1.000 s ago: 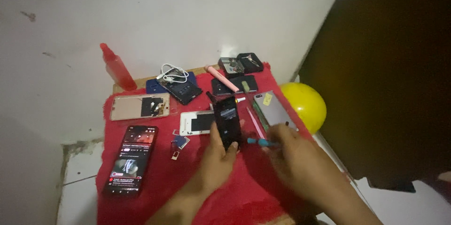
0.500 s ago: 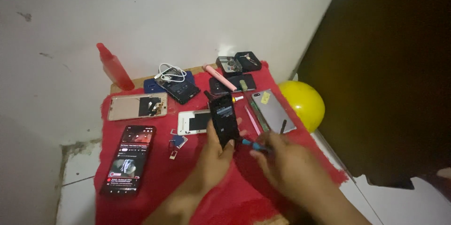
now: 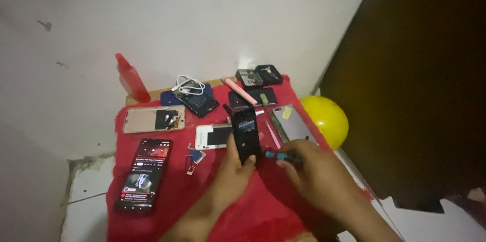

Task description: Using a precision screwdriver to remove small screws from the internal components of a disassembled smartphone.

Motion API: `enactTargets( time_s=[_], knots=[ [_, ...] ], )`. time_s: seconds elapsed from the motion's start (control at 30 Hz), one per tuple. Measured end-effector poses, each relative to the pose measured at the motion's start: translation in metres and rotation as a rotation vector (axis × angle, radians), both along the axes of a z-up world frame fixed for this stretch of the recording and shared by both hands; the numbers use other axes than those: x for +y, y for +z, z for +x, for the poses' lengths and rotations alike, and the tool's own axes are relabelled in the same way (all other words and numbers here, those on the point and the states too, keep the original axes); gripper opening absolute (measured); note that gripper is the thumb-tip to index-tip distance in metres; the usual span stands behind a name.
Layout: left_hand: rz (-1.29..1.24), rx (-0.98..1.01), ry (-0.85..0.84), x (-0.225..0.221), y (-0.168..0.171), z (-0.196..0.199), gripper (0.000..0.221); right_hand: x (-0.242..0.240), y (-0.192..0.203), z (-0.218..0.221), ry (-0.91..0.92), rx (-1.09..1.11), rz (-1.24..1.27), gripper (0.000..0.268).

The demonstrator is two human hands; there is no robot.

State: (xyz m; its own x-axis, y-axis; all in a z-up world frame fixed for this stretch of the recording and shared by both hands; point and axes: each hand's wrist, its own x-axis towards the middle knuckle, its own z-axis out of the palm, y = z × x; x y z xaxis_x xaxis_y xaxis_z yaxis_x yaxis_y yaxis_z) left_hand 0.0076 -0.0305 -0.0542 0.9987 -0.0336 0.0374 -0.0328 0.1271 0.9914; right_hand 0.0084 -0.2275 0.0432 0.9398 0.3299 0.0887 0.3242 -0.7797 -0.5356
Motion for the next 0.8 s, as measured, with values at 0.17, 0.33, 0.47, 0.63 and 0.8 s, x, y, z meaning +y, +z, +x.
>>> enactTargets(
  time_s=[0.17,0.33,0.47,0.63,0.8],
  knots=[
    [0.203,0.086,0.078,0.004,-0.007,0.001,0.071,0.007,-0.003,-0.003,0.025,-0.028,-0.074,0.022],
    [0.061,0.142,0.018,0.008,0.007,0.001,0.066,0.019,0.0,-0.006,-0.107,0.142,-0.142,0.021],
    [0.238,0.185,0.09,0.007,-0.013,-0.001,0.066,0.004,-0.031,-0.002,0.06,-0.11,0.077,0.019],
    [0.158,0.155,0.037,0.006,0.006,0.002,0.064,-0.017,-0.015,0.009,0.068,-0.036,0.148,0.017],
    [-0.019,0.389,0.12,0.017,0.06,-0.013,0.062,-0.055,-0.031,0.012,-0.259,0.281,0.767,0.021]
  ],
)
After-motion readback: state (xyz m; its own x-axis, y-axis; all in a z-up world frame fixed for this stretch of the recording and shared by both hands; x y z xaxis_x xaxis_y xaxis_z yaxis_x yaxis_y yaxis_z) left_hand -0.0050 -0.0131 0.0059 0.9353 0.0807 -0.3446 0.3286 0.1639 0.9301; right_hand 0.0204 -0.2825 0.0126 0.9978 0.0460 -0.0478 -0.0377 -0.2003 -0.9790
